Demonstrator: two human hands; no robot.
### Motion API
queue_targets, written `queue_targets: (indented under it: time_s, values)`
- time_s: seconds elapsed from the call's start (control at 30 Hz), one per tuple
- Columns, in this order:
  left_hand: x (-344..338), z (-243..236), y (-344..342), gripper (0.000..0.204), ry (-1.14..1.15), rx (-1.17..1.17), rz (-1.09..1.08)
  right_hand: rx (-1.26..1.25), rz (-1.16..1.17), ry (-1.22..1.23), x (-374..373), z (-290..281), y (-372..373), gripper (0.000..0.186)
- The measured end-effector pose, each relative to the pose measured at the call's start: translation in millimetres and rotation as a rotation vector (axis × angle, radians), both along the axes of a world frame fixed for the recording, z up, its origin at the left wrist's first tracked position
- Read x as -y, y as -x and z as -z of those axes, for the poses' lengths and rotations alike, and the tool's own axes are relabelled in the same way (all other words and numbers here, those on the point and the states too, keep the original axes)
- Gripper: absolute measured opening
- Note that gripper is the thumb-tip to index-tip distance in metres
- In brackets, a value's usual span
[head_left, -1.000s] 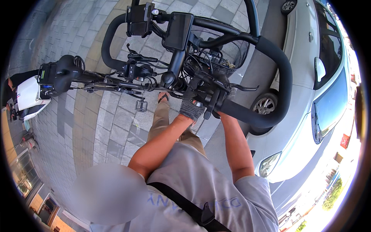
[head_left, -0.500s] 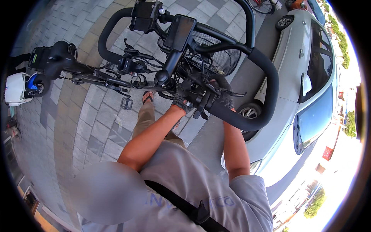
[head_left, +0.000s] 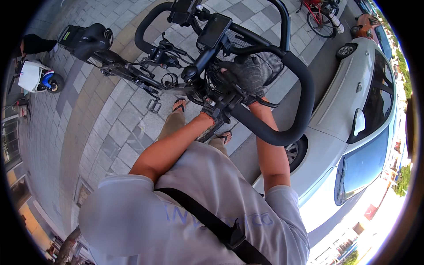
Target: The person repairs a bicycle on a city sidewalk, using a screwdriver to adjust components on the handlebars and front fork. They work alongside another person who is also adjusting the bike's handlebars. The person then moves the bicycle to a different spot on the sidewalk and continues to adjust the handlebars and front basket.
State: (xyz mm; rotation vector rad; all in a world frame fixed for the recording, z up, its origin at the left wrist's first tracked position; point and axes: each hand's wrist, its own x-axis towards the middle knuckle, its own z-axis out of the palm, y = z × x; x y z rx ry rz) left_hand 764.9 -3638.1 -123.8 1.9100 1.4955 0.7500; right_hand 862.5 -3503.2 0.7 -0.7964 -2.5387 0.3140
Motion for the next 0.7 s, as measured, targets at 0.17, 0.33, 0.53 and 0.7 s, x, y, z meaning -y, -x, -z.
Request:
queue_targets:
  time_s: [0.17,0.33,0.53,0.7]
  values:
    - [-2,-14,7,0.035,0.064,0.82,-0.249,-0.075,-0.122,0.218,-15,-13,9,0.027]
    - [-3,-42,-5,0.034,0.494,1.322,-0.469,-0.075,-0.093,0.461,-25,-4,-2,0.027]
    - [-8,71,-5,0.051,-0.018,0.76,-0.064,0.185,-0.105,0.439,-12,-26,-6,0.026]
    - [-4,35,4,0.046,0.274,0.814,-0.11,-0.171,-0.099,0.699,-2,-12,-18,0.023]
